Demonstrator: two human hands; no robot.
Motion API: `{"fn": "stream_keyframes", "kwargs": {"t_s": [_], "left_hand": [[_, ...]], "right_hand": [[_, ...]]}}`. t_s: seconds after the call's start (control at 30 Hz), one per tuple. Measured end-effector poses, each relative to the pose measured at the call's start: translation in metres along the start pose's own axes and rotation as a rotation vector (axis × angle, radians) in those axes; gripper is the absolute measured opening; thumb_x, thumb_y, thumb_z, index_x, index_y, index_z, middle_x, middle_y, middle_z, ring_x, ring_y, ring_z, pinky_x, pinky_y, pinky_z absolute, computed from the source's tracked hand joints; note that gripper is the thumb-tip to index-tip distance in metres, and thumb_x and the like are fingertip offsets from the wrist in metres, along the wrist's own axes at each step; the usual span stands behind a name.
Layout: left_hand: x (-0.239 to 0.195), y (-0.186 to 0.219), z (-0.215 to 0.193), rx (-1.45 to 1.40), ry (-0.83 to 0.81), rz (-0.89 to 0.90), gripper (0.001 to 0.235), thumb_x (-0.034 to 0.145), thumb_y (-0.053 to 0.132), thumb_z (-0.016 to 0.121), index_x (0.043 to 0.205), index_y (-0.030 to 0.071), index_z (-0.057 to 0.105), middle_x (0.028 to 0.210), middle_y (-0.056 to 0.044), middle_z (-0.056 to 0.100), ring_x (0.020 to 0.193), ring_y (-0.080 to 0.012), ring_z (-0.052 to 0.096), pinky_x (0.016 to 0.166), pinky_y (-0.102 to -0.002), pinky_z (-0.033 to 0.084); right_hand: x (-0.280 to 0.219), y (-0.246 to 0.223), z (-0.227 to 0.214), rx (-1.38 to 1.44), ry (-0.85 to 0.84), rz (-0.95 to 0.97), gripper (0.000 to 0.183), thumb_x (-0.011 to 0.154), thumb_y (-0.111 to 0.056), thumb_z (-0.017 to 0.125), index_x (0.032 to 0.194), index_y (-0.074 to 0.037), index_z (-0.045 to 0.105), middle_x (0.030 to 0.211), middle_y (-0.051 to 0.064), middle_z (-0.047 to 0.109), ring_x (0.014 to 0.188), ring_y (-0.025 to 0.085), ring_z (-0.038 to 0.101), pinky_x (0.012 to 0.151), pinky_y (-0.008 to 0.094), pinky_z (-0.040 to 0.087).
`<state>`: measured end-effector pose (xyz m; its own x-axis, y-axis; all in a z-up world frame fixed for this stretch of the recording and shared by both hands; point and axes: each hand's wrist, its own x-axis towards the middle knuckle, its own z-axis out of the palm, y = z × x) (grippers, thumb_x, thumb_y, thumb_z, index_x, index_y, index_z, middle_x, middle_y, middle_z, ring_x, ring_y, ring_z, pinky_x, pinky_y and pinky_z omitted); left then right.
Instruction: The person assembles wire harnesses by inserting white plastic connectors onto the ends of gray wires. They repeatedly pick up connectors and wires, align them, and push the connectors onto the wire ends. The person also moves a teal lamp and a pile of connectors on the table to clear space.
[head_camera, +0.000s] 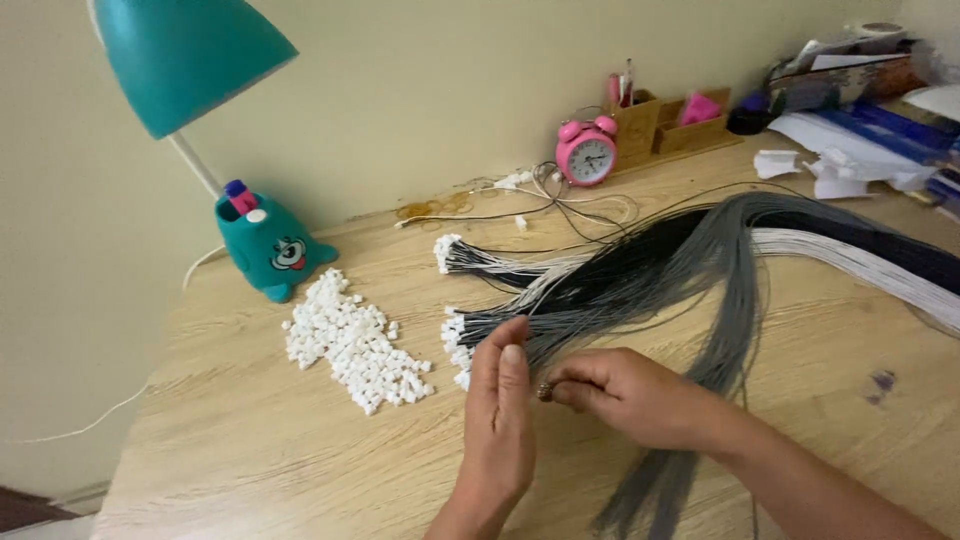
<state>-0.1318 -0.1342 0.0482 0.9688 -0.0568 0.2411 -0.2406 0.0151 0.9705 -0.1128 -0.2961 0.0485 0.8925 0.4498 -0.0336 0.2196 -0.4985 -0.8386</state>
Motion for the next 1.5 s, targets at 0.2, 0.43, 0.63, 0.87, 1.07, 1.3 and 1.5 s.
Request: {"fn": "stream_keyframes", "kwargs": {"t_s": [0.2,0.43,0.63,0.87,1.07,1.3,1.5], "left_hand": [[-0.014,0.003,0.015,0.101,-0.114,-0.011,0.071,0.094,0.050,0.033,0.148,0.005,0.022,0.150,-0.021,0.036,0.139,-0.0313,0.037,0.110,-0.040,0.036],[-0.064,-0.034,0.076,0.725,-0.366,0.531,0.070,0.068,0.029,0.068,0.130,0.000,0.051,0.128,-0.024,0.048,0.113,-0.0428,0.042,0.093,-0.055,0.031],[-0.066,-0.063,0.110,1.061,-0.777,0.355,0.083,0.085,0.060,0.035,0.148,0.007,0.025,0.158,-0.016,0.013,0.145,-0.0345,0.005,0.113,-0.053,0.000],[-0.070,-0.070,0.118,0.866,-0.583,0.511,0.093,0.074,0.071,0.044,0.143,0.008,0.043,0.155,-0.024,0.026,0.140,-0.0396,0.023,0.110,-0.055,0.011],[-0.047,-0.028,0.135,1.057,-0.998,0.254,0.100,0.072,0.076,0.023,0.150,0.013,0.024,0.160,-0.018,0.004,0.145,-0.0399,-0.002,0.112,-0.054,-0.003],[-0.062,-0.100,0.149,0.935,-0.759,0.486,0.097,0.079,0.071,0.033,0.145,0.001,0.036,0.154,-0.023,0.027,0.144,-0.0385,0.015,0.116,-0.051,0.005],[-0.057,-0.117,0.154,0.721,-0.156,1.018,0.025,0.096,0.011,0.050,0.110,-0.003,0.067,0.120,-0.025,0.068,0.113,-0.0434,0.062,0.095,-0.053,0.045]], "right_hand": [[0.000,-0.016,-0.013,0.061,0.019,0.300,0.027,0.096,-0.031,0.055,0.077,-0.013,0.064,0.079,0.001,0.068,0.076,0.013,0.061,0.073,0.030,0.051],[-0.004,0.004,-0.057,0.718,0.253,-0.005,0.023,0.101,-0.020,0.048,0.097,0.000,0.059,0.067,0.010,0.051,0.053,0.017,0.042,0.048,0.026,0.036],[-0.004,0.009,-0.076,0.843,0.294,0.020,0.021,0.103,-0.019,0.045,0.099,-0.001,0.056,0.066,0.010,0.050,0.050,0.015,0.036,0.045,0.025,0.032],[0.001,0.000,-0.113,0.976,0.497,-0.057,0.022,0.105,-0.026,0.041,0.101,-0.007,0.052,0.067,0.003,0.041,0.048,0.013,0.031,0.047,0.028,0.025],[-0.006,-0.005,-0.119,0.939,0.511,-0.078,0.020,0.106,-0.022,0.041,0.099,-0.006,0.051,0.064,0.003,0.041,0.046,0.012,0.031,0.045,0.026,0.025],[0.007,-0.004,-0.252,0.910,0.873,-0.198,0.026,0.104,-0.038,0.043,0.095,-0.017,0.055,0.058,-0.004,0.040,0.047,0.009,0.030,0.045,0.026,0.023],[0.013,0.030,-0.372,0.743,0.957,-0.546,0.034,0.097,-0.028,0.060,0.070,-0.023,0.039,0.061,-0.008,0.025,0.054,0.006,0.023,0.059,0.024,0.022]]}}
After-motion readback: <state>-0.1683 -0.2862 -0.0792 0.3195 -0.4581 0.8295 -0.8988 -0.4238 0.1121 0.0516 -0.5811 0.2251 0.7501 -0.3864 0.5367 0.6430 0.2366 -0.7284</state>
